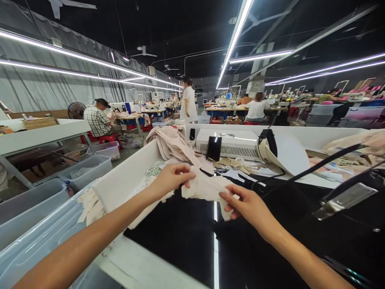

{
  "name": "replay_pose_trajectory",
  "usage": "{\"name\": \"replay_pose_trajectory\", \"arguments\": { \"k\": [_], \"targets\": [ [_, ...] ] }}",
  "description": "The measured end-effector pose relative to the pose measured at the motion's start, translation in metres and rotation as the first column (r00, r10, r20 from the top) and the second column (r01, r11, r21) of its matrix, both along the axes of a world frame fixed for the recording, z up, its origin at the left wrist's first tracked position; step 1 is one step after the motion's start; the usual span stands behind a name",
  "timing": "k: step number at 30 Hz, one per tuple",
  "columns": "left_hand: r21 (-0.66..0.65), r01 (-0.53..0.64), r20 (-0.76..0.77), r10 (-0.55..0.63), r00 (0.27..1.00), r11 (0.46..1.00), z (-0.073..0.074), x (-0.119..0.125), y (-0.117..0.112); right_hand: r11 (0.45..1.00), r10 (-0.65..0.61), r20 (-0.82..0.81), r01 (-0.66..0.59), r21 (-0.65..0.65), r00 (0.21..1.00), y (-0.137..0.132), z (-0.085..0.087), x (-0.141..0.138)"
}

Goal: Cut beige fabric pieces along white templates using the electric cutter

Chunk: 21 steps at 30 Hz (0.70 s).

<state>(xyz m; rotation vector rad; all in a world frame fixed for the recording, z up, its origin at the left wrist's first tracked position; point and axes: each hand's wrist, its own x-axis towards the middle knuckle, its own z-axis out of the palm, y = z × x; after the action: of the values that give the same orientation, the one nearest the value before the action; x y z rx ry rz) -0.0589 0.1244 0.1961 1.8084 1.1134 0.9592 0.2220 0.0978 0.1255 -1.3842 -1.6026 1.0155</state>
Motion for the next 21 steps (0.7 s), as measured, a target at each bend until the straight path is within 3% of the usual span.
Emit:
{"name": "replay_pose_trajectory", "arguments": {
  "k": [3, 7, 10, 13, 21],
  "targets": [
    [0.173, -0.018, -0.022, 0.022, 1.0, 0.985, 0.006, 0.01, 0.042, 0.959, -0.16, 0.027, 0.149, 0.242, 0.987, 0.032, -0.003, 0.008],
    [0.262, 0.006, -0.132, 0.03, 0.991, 0.965, -0.021, 0.013, 0.066, 0.881, -0.256, 0.163, 0.16, 0.445, 0.953, 0.057, -0.025, 0.018],
    [0.274, 0.062, -0.256, 0.01, 0.967, 0.96, -0.051, 0.005, 0.065, 0.879, -0.209, 0.313, 0.038, 0.475, 0.926, 0.058, -0.046, 0.022],
    [0.278, 0.114, -0.361, -0.006, 0.932, 0.954, -0.069, -0.006, 0.06, 0.883, -0.171, 0.448, -0.065, 0.465, 0.878, 0.054, -0.059, 0.025],
    [0.32, 0.163, -0.527, 0.032, 0.85, 0.933, -0.079, -0.011, 0.053, 0.879, -0.214, 0.721, -0.191, 0.436, 0.659, 0.049, -0.059, 0.023]
  ]
}}
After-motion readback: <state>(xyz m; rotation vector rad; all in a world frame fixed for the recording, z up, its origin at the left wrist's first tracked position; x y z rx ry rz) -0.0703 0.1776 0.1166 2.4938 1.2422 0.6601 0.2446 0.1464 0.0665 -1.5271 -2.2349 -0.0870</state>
